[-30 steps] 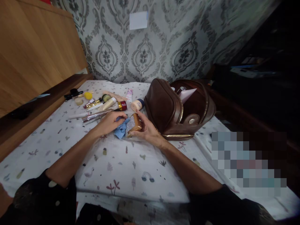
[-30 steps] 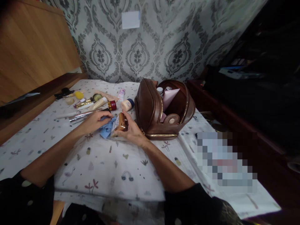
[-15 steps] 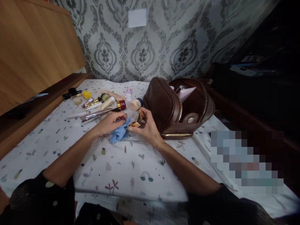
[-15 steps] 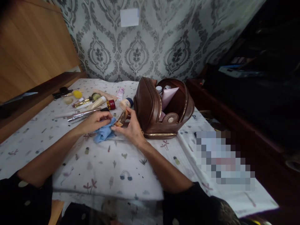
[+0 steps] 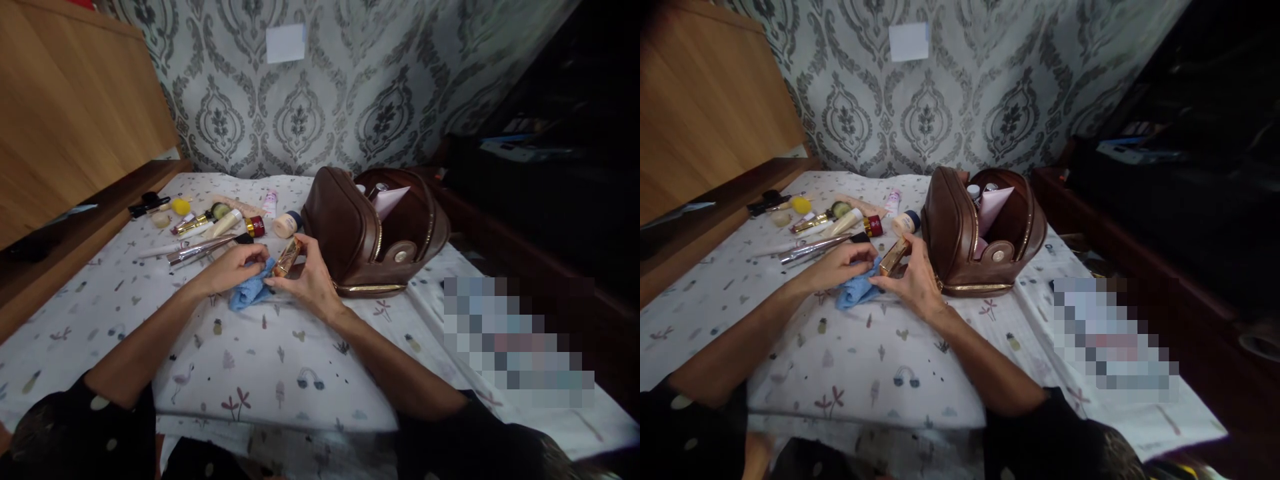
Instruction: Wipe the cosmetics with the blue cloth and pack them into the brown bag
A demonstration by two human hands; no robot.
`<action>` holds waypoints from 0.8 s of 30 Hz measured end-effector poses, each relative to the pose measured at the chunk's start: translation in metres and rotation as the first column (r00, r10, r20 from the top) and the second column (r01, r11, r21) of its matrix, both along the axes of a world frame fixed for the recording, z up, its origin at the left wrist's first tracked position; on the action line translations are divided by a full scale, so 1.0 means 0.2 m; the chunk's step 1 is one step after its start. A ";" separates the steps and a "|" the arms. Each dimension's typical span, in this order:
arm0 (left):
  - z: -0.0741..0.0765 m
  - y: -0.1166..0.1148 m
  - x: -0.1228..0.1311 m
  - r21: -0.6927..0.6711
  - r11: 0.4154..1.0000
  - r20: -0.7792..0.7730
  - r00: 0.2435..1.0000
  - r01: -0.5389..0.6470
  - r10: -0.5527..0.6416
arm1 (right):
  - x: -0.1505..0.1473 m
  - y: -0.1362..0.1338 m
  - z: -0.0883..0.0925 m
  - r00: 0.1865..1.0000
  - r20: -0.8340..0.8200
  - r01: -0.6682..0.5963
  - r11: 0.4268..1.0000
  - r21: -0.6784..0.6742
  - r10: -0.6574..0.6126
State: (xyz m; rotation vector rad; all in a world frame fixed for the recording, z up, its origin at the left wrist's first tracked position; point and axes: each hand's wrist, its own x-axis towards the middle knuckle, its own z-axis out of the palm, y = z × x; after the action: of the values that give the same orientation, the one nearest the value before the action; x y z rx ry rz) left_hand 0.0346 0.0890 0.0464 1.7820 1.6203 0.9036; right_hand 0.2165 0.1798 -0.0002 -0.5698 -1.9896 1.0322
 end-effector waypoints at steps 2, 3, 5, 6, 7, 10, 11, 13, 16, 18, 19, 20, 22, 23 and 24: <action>0.00 0.00 0.00 -0.007 1.000 0.004 1.000 0.007 -0.006 | 0.00 0.00 0.00 1.000 0.001 0.000 1.000 0.011 0.000; 0.00 0.00 0.01 -0.009 1.000 0.005 1.000 0.007 -0.007 | 0.00 0.00 0.00 1.000 0.001 0.004 1.000 0.015 -0.004; 0.01 -0.01 0.01 -0.009 1.000 0.016 1.000 0.011 -0.011 | 0.00 0.00 0.00 1.000 0.004 0.016 1.000 0.021 -0.016; 0.01 -0.01 0.01 -0.011 1.000 0.025 1.000 0.016 -0.016 | -0.01 0.00 0.00 1.000 0.006 0.022 0.999 0.023 -0.022; 0.01 -0.01 0.01 -0.015 1.000 0.037 0.999 0.022 -0.021 | -0.01 -0.01 0.00 1.000 0.009 0.025 0.999 0.024 -0.025; 0.03 -0.02 0.01 -0.028 0.998 0.065 0.997 0.048 -0.046 | 0.00 -0.01 0.01 0.999 0.021 0.024 0.999 0.024 -0.024; 0.04 -0.02 0.01 -0.036 0.997 0.064 0.996 0.065 -0.063 | 0.00 -0.01 0.01 0.999 0.026 0.024 0.999 0.024 -0.025; 0.06 -0.03 0.01 -0.069 0.992 0.054 0.993 0.107 -0.104 | 0.00 -0.02 0.01 0.999 0.034 0.029 0.999 0.020 -0.030; 0.07 -0.04 0.01 -0.110 0.985 0.023 0.991 0.135 -0.133 | 0.00 -0.01 0.01 0.999 0.031 0.044 0.999 0.005 -0.044; 0.06 -0.03 0.02 -0.061 0.990 -0.020 0.992 0.127 -0.128 | 0.00 -0.01 0.01 0.998 0.040 0.051 0.999 -0.005 -0.050; 0.06 -0.03 0.02 -0.021 0.992 -0.043 0.991 0.124 -0.125 | 0.00 -0.01 0.01 0.997 0.050 0.051 0.999 -0.011 -0.050; 0.06 -0.03 0.02 0.013 0.992 -0.065 0.990 0.124 -0.123 | 0.00 -0.01 0.01 0.997 0.062 0.051 0.999 -0.017 -0.049; 0.05 -0.02 0.03 0.039 0.992 -0.100 0.988 0.119 -0.115 | 0.00 -0.02 0.00 0.995 0.080 0.058 0.998 -0.031 -0.055; 0.04 -0.02 0.04 0.034 0.994 -0.121 0.987 0.108 -0.103 | 0.00 -0.02 0.01 0.995 0.083 0.065 0.997 -0.035 -0.062; 0.04 -0.03 0.05 0.029 0.996 -0.152 0.985 0.089 -0.083 | 0.00 -0.02 0.01 0.994 0.083 0.074 0.997 -0.036 -0.071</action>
State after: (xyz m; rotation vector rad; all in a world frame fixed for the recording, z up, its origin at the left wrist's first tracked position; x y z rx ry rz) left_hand 0.0444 0.0839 0.0534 1.9710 1.6139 0.7789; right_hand 0.2160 0.1753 0.0012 -0.7105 -2.0085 1.0196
